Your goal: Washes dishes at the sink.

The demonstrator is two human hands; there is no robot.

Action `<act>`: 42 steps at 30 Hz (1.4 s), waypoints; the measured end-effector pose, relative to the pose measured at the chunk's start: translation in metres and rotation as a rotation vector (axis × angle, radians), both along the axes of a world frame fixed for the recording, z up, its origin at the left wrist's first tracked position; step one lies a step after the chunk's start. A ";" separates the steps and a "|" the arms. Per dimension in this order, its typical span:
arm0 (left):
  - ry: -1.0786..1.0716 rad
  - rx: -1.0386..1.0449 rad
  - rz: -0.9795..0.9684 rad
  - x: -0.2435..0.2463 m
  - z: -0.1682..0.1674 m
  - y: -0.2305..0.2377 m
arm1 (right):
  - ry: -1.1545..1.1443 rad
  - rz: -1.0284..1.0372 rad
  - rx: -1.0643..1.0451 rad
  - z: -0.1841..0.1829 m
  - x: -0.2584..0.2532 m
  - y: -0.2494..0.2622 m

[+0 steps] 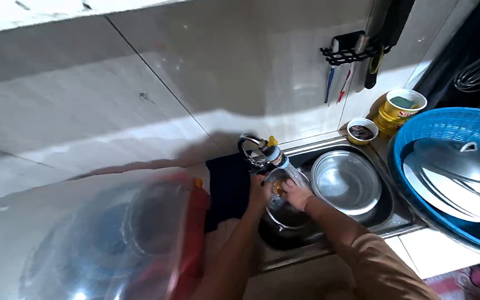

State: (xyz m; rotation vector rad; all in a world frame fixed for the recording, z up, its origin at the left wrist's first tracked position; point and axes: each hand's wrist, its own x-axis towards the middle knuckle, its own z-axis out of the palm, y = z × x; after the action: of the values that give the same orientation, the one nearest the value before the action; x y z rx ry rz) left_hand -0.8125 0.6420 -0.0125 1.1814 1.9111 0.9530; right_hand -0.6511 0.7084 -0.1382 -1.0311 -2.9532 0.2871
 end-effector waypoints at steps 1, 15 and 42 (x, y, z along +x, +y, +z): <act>0.008 0.028 0.008 -0.002 -0.005 0.003 | -0.027 -0.052 -0.126 0.004 -0.002 -0.002; -0.185 0.207 0.057 -0.011 -0.045 0.001 | 0.303 -0.174 -0.906 0.015 -0.038 -0.060; -0.134 0.173 0.090 0.013 -0.031 0.004 | 0.639 -0.212 -0.671 0.004 -0.046 -0.035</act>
State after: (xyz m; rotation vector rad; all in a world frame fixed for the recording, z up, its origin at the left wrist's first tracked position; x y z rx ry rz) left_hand -0.7990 0.6461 -0.0433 1.1053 1.8162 1.2359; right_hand -0.6970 0.6737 -0.1342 -1.0103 -2.1693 1.3634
